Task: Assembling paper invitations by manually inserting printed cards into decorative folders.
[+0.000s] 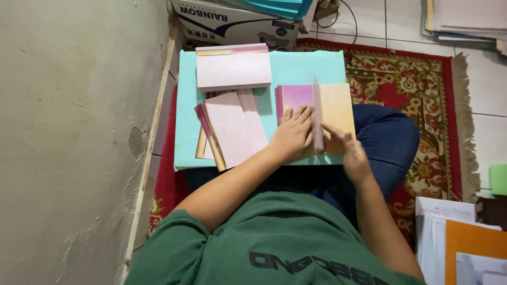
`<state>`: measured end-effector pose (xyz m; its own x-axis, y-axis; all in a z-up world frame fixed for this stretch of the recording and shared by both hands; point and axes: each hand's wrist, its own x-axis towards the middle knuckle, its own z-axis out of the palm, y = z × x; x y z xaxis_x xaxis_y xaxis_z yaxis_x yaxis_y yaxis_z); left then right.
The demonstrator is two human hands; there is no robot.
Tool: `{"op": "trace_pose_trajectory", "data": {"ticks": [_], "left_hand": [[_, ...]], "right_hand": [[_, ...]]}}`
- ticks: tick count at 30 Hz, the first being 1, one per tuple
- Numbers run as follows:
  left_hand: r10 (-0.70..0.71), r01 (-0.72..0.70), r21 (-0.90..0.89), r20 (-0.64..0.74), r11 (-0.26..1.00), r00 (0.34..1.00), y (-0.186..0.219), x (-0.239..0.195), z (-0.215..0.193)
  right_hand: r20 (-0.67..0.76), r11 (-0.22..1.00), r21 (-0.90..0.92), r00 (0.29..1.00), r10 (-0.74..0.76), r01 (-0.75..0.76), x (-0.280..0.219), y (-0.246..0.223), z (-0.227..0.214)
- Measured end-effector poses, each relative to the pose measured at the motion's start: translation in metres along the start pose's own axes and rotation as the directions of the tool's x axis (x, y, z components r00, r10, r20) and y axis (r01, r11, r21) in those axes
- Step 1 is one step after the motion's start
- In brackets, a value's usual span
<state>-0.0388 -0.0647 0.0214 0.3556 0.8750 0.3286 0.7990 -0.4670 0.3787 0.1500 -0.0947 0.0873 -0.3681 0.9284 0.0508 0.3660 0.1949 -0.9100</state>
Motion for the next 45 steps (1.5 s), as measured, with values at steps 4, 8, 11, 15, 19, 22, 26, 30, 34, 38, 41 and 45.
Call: {"op": "trace_pose_trajectory", "data": {"ticks": [4,8,11,15,19,22,26,30,34,38,41,45], "left_hand": [[-0.136,0.071,-0.368,-0.154,0.927,0.979,-0.022,0.009,0.032],[-0.285,0.038,-0.631,-0.296,0.775,0.912,-0.017,0.006,0.010],[-0.129,0.061,-0.241,-0.278,0.968,0.952,0.000,0.001,0.003],[-0.064,0.068,0.104,-0.039,0.992,0.997,0.004,0.000,0.019],[-0.113,0.091,0.166,0.132,0.982,0.985,0.004,0.004,0.016],[-0.139,0.104,0.187,0.185,0.977,0.973,0.003,0.008,0.021],[-0.215,0.152,0.249,0.249,0.957,0.944,0.000,0.026,0.026],[-0.314,0.245,0.280,0.240,0.928,0.919,-0.008,0.059,0.022],[-0.314,0.254,0.243,0.256,0.936,0.914,-0.008,0.064,0.006],[-0.291,0.249,0.194,0.229,0.949,0.929,-0.004,0.055,-0.002],[-0.277,0.236,0.190,0.230,0.953,0.933,-0.006,0.056,-0.001],[-0.273,0.235,0.190,0.209,0.953,0.939,-0.005,0.054,-0.002]], "right_hand": [[0.010,0.993,-0.090,0.997,-0.082,0.083,0.008,0.034,0.012],[-0.109,0.949,-0.303,0.986,-0.127,0.089,0.006,0.031,0.024],[-0.109,0.941,-0.332,0.989,-0.104,0.062,0.003,0.030,0.025],[-0.062,0.905,-0.423,0.996,-0.065,0.033,0.011,0.043,0.020],[0.080,0.734,-0.632,0.962,-0.260,0.250,0.053,0.074,0.013],[0.132,0.617,-0.745,0.963,-0.234,0.252,0.077,0.074,0.015],[0.120,0.601,-0.762,0.965,-0.234,0.241,0.064,0.071,0.020],[0.085,0.591,-0.789,0.982,-0.170,0.171,0.016,0.075,0.024],[0.088,0.537,-0.831,0.988,-0.129,0.144,-0.004,0.062,0.024],[0.120,0.532,-0.833,0.988,-0.096,0.153,0.032,0.067,0.021],[0.133,0.512,-0.840,0.982,-0.131,0.182,0.069,0.084,0.016],[0.126,0.530,-0.828,0.982,-0.144,0.184,0.065,0.090,0.017]]}}
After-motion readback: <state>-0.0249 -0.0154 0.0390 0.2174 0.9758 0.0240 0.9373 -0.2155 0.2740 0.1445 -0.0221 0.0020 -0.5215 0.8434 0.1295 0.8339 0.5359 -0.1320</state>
